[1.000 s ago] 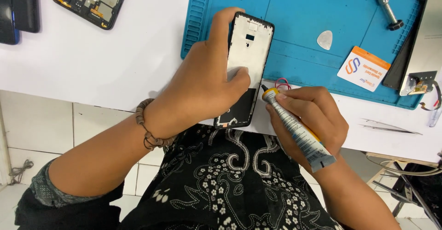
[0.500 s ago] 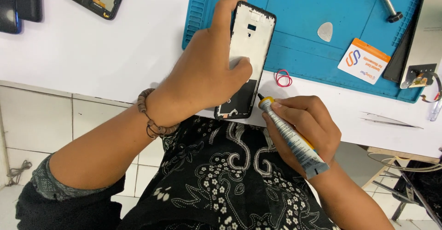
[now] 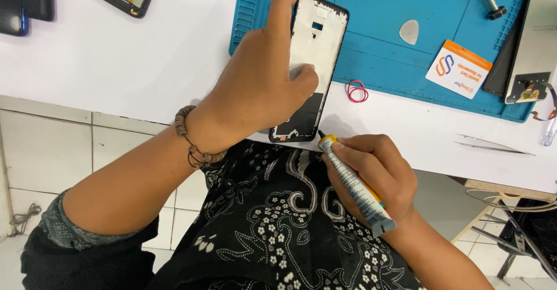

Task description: The person applies adhesive to the edges of a smartphone frame, then aligns and presses the back cover onto the frame. They squeeze the edges to secure the bond and later connect a ribbon cable to the internal components.

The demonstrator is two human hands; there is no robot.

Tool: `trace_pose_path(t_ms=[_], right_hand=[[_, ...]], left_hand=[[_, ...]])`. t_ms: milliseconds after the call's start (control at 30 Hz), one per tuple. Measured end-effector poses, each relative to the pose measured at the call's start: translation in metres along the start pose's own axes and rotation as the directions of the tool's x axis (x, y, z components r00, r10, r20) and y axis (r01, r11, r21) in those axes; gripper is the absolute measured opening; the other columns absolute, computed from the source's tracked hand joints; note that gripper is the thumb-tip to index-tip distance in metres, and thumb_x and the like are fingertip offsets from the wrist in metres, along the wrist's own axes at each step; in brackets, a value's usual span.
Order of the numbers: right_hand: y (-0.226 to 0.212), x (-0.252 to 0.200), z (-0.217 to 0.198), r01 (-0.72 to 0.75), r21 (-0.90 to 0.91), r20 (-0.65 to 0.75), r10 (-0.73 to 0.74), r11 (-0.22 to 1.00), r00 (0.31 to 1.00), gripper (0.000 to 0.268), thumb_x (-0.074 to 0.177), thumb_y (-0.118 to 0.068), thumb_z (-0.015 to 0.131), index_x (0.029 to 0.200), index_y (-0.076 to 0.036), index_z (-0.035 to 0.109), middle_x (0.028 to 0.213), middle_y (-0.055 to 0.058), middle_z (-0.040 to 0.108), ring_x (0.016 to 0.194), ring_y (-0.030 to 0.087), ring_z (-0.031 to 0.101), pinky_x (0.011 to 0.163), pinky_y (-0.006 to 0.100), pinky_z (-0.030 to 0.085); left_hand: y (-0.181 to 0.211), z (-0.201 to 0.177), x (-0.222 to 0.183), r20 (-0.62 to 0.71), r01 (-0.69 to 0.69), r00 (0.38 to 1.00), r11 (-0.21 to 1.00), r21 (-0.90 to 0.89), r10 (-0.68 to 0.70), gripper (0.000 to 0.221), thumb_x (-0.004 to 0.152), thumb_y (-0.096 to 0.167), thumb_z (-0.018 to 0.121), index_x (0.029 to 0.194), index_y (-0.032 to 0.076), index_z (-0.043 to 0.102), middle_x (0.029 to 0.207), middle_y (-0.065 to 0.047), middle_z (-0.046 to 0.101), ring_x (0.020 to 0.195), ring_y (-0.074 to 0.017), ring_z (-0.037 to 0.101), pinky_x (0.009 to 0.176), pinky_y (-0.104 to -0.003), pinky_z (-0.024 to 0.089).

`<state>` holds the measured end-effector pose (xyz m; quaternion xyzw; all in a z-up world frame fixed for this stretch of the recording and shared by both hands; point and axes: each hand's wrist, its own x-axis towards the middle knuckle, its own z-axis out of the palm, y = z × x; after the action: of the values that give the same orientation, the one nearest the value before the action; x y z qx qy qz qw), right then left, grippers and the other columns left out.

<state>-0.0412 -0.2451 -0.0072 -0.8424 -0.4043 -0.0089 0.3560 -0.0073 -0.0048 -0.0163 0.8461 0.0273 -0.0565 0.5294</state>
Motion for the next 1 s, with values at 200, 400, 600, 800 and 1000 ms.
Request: trace_pose_path(t_ms=[200,400,600,800,1000], right_hand=[[-0.014,0.0,-0.006,-0.07,0.004,0.068,0.07,0.998,0.995,0.021,0.09,-0.005,0.082,0.105,0.0,0.07,0.098,0.018,0.066,0.079,0.023,0.071,0.068,0.028,0.059],[-0.016,0.023,-0.017,-0.213,0.163,0.154,0.188,0.963,0.97,0.015,0.089,-0.006,0.079,0.099,-0.001,0.069,0.094,0.014,0.069,0.083,0.021,0.071,0.074,0.027,0.057],[0.028,0.003,-0.012,-0.293,0.825,0.053,0.45,0.483,0.891,0.021,0.092,0.001,0.066,0.112,0.001,0.062,0.105,0.019,0.063,0.085,0.027,0.072,0.08,0.036,0.073],[0.066,-0.007,-0.046,-0.328,0.805,0.027,0.523,0.493,0.852,0.044,0.086,-0.004,0.072,0.125,-0.003,0.053,0.14,0.028,0.054,0.106,0.032,0.07,0.103,0.046,0.068],[0.079,0.016,-0.053,-0.335,0.739,-0.053,0.545,0.585,0.837,0.048,0.09,0.001,0.069,0.13,-0.004,0.043,0.116,0.017,0.061,0.082,0.03,0.07,0.076,0.037,0.068]], left_hand=[[0.001,0.0,-0.001,-0.014,-0.015,1.0,1.0,-0.015,0.015,0.063,0.089,0.003,0.057,0.145,0.003,0.028,0.058,0.002,0.027,0.047,-0.0125,0.028,0.047,-0.035,0.016],[0.004,-0.002,-0.001,-0.002,0.019,1.0,1.0,-0.01,-0.019,0.064,0.09,0.004,0.057,0.147,0.005,0.028,0.054,0.003,0.028,0.043,-0.0107,0.028,0.043,-0.033,0.016],[0.006,-0.007,-0.001,0.053,0.049,0.997,0.999,-0.015,-0.048,0.069,0.091,0.007,0.057,0.151,0.005,0.023,0.052,0.003,0.025,0.043,-0.0111,0.026,0.044,-0.033,0.017],[0.028,-0.019,0.002,0.097,0.142,0.987,0.983,-0.115,-0.131,0.067,0.094,0.01,0.055,0.152,0.016,0.023,0.054,0.001,0.047,0.044,-0.0146,0.044,0.047,-0.031,0.038],[0.018,-0.019,0.038,-0.171,-0.21,0.966,0.975,-0.073,0.195,0.047,0.104,0.007,0.063,0.14,0.001,0.033,0.059,0.001,0.036,0.049,-0.0116,0.038,0.051,-0.03,0.029]])
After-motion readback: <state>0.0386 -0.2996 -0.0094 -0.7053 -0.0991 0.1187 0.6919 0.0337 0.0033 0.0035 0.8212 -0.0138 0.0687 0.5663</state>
